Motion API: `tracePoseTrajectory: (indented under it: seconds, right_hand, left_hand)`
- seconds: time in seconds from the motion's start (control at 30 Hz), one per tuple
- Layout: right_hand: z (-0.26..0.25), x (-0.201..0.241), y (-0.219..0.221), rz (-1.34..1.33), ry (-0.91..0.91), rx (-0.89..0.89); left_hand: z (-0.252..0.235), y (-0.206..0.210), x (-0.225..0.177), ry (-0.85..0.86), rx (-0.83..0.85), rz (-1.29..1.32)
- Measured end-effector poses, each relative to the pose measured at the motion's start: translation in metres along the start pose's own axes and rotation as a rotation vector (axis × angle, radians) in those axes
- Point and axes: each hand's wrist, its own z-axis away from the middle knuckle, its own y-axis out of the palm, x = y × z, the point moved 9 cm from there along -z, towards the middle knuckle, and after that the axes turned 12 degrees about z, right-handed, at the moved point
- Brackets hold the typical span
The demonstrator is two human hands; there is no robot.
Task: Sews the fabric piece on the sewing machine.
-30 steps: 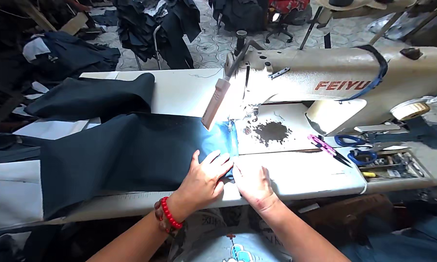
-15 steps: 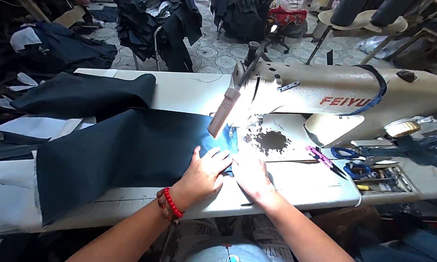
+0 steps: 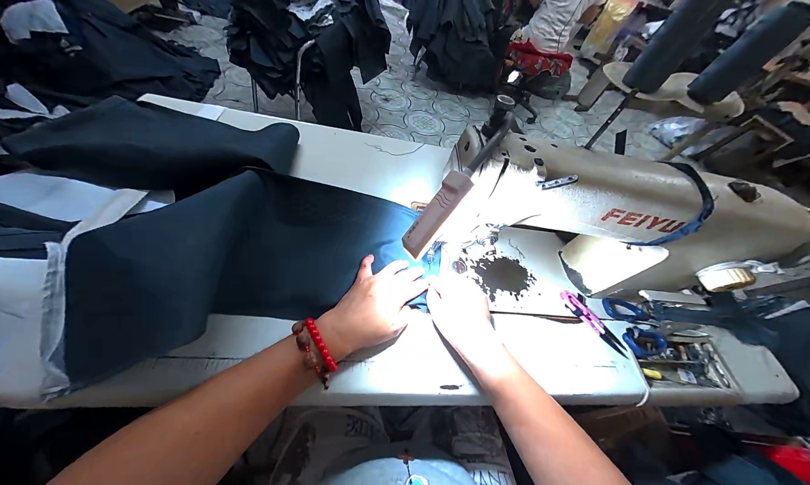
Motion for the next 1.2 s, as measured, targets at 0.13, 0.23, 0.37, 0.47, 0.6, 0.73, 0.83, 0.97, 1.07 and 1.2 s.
tracePoseTrajectory:
  seconds: [0.13,0.23,0.37,0.47,0.6,0.73,0.83,0.97,1.07,1.2]
  right_hand:
    - [-0.009,-0.001,-0.001,0.021,0.093,-0.003]
    - [-0.010,-0.004,0.001,0.058,0.199,0.020]
    - [-0.013,-0.020,-0.007,-0.228,0.204,-0.164]
    - [-0.014,-0.031,0.004,-0.901,0.167,-0.198]
    - [-0.006,-0.011,0.009,-0.926,-0.083,-0.313]
    - [0.000,-0.007,0.005,-0.682,0.046,-0.417]
    - [0.000,-0.019,0.010,-0.864,0.018,-0.455]
    - [0.027,-0.027,0.013,-1.402,0.043,-0.298]
    - [0.049,-0.026,0.012,-1.193,0.024,-0.118]
    - [0.053,-0.039,0.002,-0.712,0.012,-0.441]
  left_hand:
    - [-0.012,0.000,0.011,-0.071,0.086,0.045]
    - [-0.007,-0.003,0.008,-0.077,0.052,0.019]
    - [0.025,-0.041,-0.007,-0.073,-0.309,-0.158]
    - [0.061,-0.051,0.010,-0.287,-0.292,-0.177]
    - [0.082,-0.065,0.020,-0.310,-0.288,-0.280]
    - [0.078,-0.073,0.006,-0.238,-0.262,-0.107]
    - [0.074,-0.086,-0.019,-0.240,-0.250,0.018]
    - [0.069,-0.105,-0.015,-0.306,-0.242,-0.007]
    - [0.069,-0.103,0.000,-0.363,-0.193,0.010]
    - [0.074,-0.083,-0.003,-0.384,-0.065,-0.006]
